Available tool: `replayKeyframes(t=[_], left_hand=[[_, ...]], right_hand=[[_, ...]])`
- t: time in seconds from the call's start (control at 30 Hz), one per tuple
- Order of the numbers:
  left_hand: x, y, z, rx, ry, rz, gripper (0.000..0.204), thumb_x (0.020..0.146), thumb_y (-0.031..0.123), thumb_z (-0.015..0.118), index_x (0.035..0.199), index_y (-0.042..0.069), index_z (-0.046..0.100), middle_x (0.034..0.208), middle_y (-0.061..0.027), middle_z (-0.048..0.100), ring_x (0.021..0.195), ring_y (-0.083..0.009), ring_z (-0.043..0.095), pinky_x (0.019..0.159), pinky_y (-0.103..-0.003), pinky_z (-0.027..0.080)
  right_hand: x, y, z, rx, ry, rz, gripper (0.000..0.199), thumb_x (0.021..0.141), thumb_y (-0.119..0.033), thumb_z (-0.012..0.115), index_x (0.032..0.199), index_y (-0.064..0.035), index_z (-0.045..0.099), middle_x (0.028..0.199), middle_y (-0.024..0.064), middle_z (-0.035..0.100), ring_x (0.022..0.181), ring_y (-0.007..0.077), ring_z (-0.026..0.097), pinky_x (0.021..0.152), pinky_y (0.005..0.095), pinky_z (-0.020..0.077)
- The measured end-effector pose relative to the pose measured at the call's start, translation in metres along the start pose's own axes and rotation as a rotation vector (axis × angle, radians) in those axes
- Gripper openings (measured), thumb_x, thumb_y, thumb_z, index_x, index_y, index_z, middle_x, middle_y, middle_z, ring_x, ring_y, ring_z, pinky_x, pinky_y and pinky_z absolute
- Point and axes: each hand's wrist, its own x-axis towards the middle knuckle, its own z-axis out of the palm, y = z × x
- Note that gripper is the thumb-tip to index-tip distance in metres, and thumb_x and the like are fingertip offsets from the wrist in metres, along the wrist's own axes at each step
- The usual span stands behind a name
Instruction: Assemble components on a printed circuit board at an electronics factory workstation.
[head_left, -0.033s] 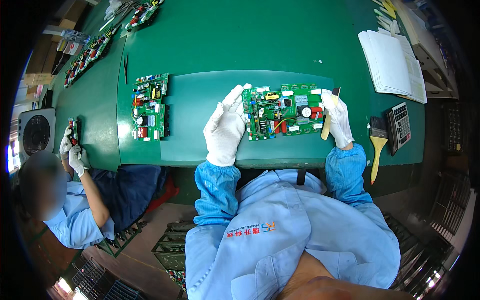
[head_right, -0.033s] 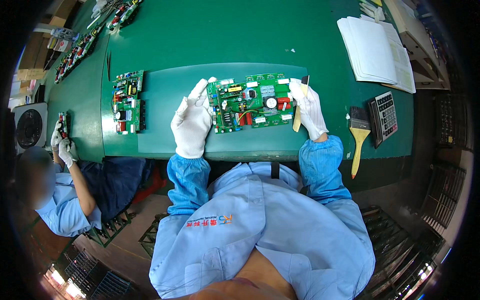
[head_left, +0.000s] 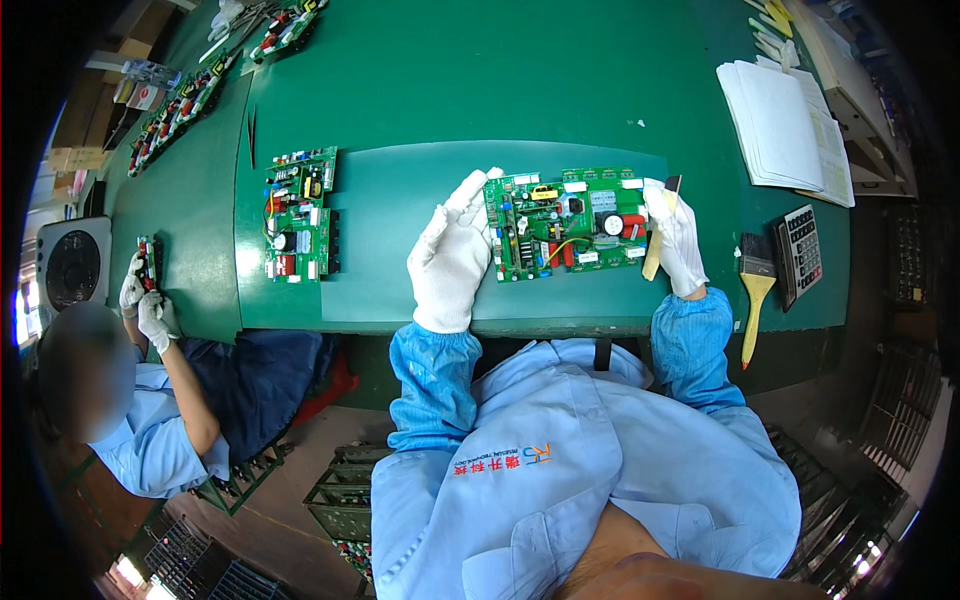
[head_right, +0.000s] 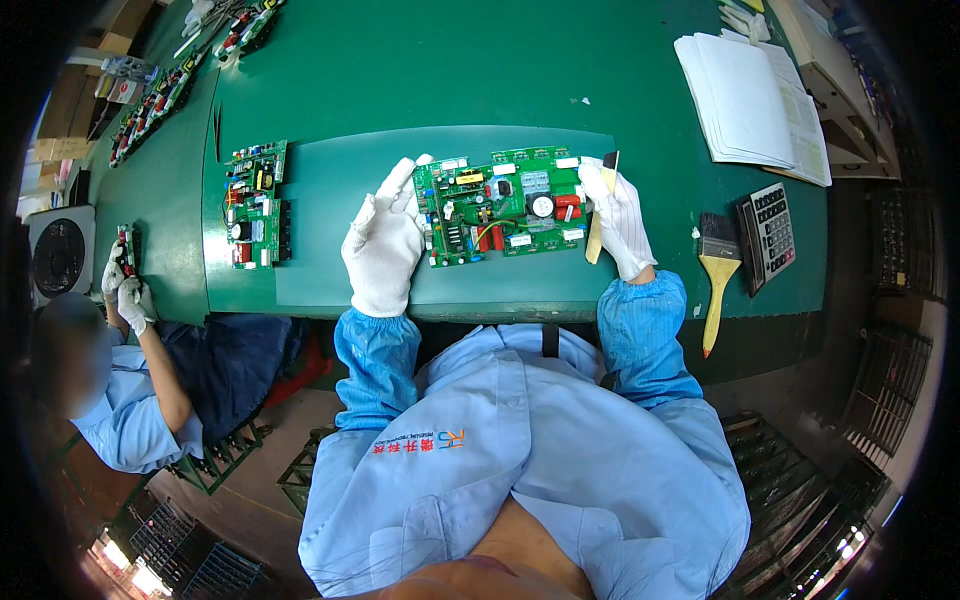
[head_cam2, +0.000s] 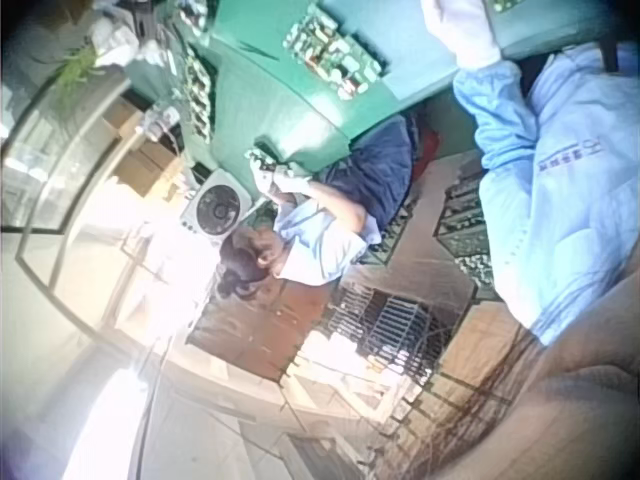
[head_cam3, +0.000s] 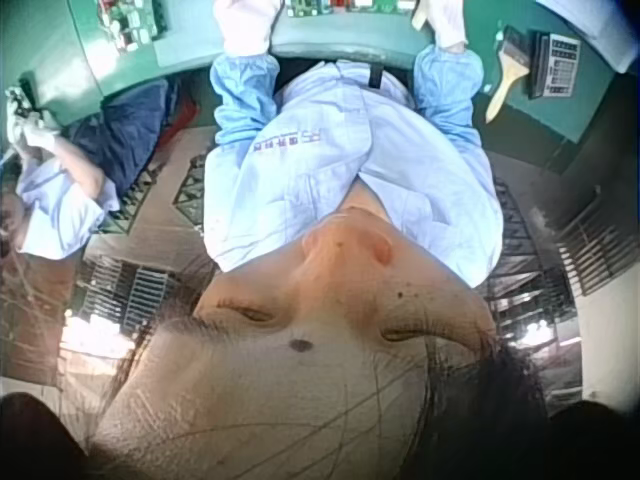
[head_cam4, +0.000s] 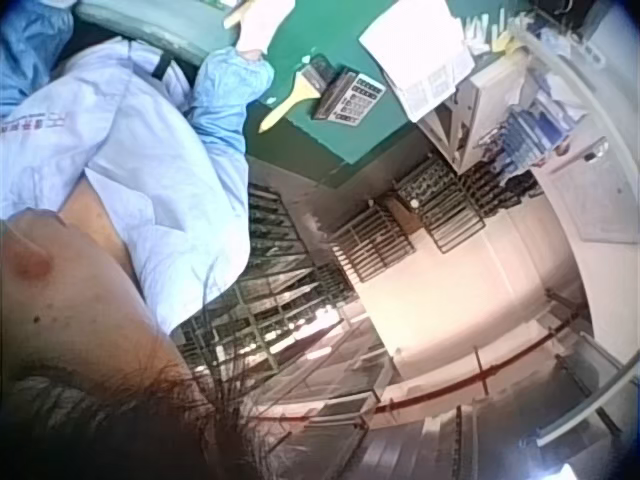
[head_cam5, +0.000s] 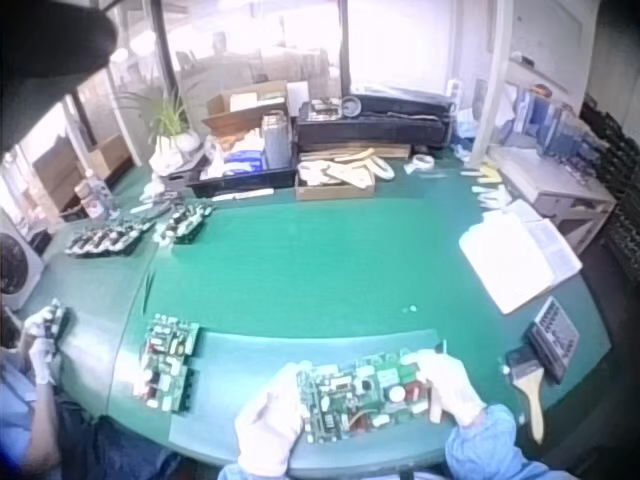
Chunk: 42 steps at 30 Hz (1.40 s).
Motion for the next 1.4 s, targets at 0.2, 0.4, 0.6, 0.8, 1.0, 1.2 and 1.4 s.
replayKeyframes(t=[0.2,0.4,0.6,0.8,1.0,1.2,1.4], left_hand=[[-0.001,0.0,0.0,0.001,0.01,0.013,0.066,0.094,0.037,0.049,0.138,-0.01,0.036,0.146,-0.0252,0.035,0.131,-0.0343,0.04,0.104,-0.041,0.038],[0.0,0.0,0.001,-0.022,0.004,0.005,0.059,0.096,0.036,0.044,0.136,-0.008,0.042,0.144,-0.022,0.041,0.13,-0.0335,0.042,0.105,-0.044,0.035],[-0.001,0.0,-0.001,-0.023,0.007,0.006,0.059,0.096,0.036,0.044,0.136,-0.008,0.042,0.143,-0.0212,0.042,0.13,-0.0331,0.042,0.105,-0.044,0.036],[0.0,0.0,0.0,-0.011,-0.016,0.02,0.059,0.096,0.036,0.044,0.136,-0.008,0.042,0.144,-0.0216,0.041,0.129,-0.033,0.043,0.103,-0.044,0.038],[0.0,0.0,0.001,-0.013,0.013,0.027,0.06,0.096,0.036,0.044,0.136,-0.009,0.04,0.144,-0.0237,0.039,0.128,-0.0329,0.043,0.103,-0.042,0.038],[-0.001,-0.001,-0.004,-0.042,0.009,0.007,0.059,0.096,0.035,0.046,0.136,-0.009,0.041,0.145,-0.0242,0.038,0.129,-0.0335,0.043,0.103,-0.042,0.038],[-0.001,-0.002,-0.004,-0.014,0.025,0.015,0.06,0.094,0.036,0.048,0.135,-0.007,0.042,0.144,-0.0237,0.039,0.13,-0.0353,0.041,0.103,-0.044,0.038]], right_hand=[[-0.005,-0.011,0.001,0.008,0.017,0.003,0.037,0.096,-0.033,0.054,0.106,0.0013,0.062,0.083,0.0026,0.058,0.071,0.0106,0.051,0.066,0.0257,0.0437],[-0.005,-0.006,0.001,0.017,0.038,-0.008,0.038,0.096,-0.033,0.055,0.109,0.002,0.062,0.083,0.0026,0.059,0.072,0.0102,0.051,0.067,0.0251,0.0438],[-0.004,-0.004,0.001,0.049,0.03,0.001,0.037,0.096,-0.032,0.056,0.11,0.0016,0.062,0.085,0.0024,0.059,0.072,0.0097,0.052,0.067,0.0247,0.0436],[-0.003,-0.002,0.001,0.115,0.03,0.025,0.038,0.095,-0.033,0.057,0.111,0.001,0.062,0.085,0.0015,0.059,0.073,0.0092,0.052,0.067,0.0246,0.0434],[-0.003,0.0,0.0,0.093,0.033,0.017,0.038,0.095,-0.033,0.058,0.112,0.0007,0.062,0.085,0.0014,0.059,0.073,0.0087,0.052,0.067,0.0239,0.0434],[-0.004,-0.002,0.0,0.091,0.031,0.02,0.036,0.095,-0.033,0.058,0.109,-0.0003,0.063,0.084,0.001,0.059,0.073,0.0082,0.052,0.067,0.0234,0.0437],[-0.005,-0.005,0.002,0.087,0.039,0.03,0.034,0.095,-0.033,0.058,0.106,-0.0005,0.063,0.084,0.0014,0.059,0.073,0.0086,0.052,0.067,0.0239,0.0434]])
